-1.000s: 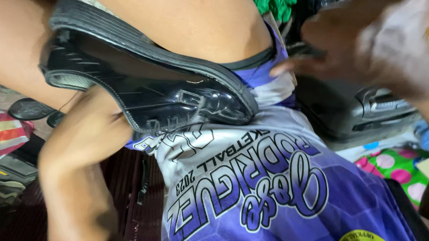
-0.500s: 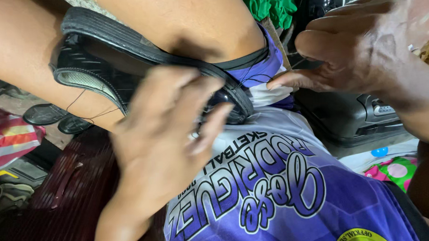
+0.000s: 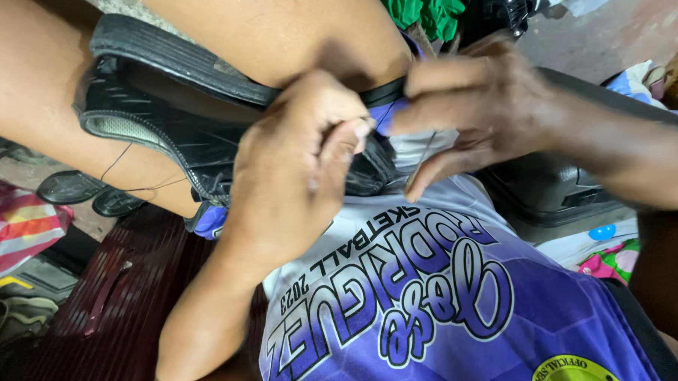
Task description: The person sits on the floor and sews a black shoe resting on their lap using a needle and thread. They repeatedly push the needle through the shoe's upper and pull the thread to stitch the material.
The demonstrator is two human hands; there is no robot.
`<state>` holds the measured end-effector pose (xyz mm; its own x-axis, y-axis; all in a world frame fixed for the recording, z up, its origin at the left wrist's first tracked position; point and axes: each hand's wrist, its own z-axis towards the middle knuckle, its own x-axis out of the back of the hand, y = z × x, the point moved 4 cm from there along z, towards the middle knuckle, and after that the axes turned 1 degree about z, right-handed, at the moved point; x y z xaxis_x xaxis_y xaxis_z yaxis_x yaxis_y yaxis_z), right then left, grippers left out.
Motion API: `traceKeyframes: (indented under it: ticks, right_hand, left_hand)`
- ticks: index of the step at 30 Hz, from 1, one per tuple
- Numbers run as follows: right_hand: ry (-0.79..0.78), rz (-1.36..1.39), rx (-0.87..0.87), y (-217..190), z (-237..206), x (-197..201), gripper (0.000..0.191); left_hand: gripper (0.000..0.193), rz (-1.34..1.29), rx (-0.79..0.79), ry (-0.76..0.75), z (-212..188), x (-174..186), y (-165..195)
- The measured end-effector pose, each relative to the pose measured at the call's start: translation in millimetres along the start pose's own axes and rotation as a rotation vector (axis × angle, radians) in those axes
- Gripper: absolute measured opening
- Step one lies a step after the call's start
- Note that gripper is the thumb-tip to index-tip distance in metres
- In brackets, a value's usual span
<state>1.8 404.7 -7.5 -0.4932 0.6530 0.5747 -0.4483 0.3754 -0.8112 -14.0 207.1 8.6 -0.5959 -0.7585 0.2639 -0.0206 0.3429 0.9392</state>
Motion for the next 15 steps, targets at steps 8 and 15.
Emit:
traceKeyframes:
  ticks: [8,15]
  right_hand:
    - [-0.205,0.563,-0.535,17.0,-32.0,-31.4,0.014]
    - [-0.005,0.648,-0.600,-1.1,-31.4,-1.8,0.007]
  left_hand:
    - [0.061,-0.427,0.263,-0.208,2.3,26.0,5.1]
    - [0.099,0.096,0.040,-0.258,-3.6,3.5,-3.6]
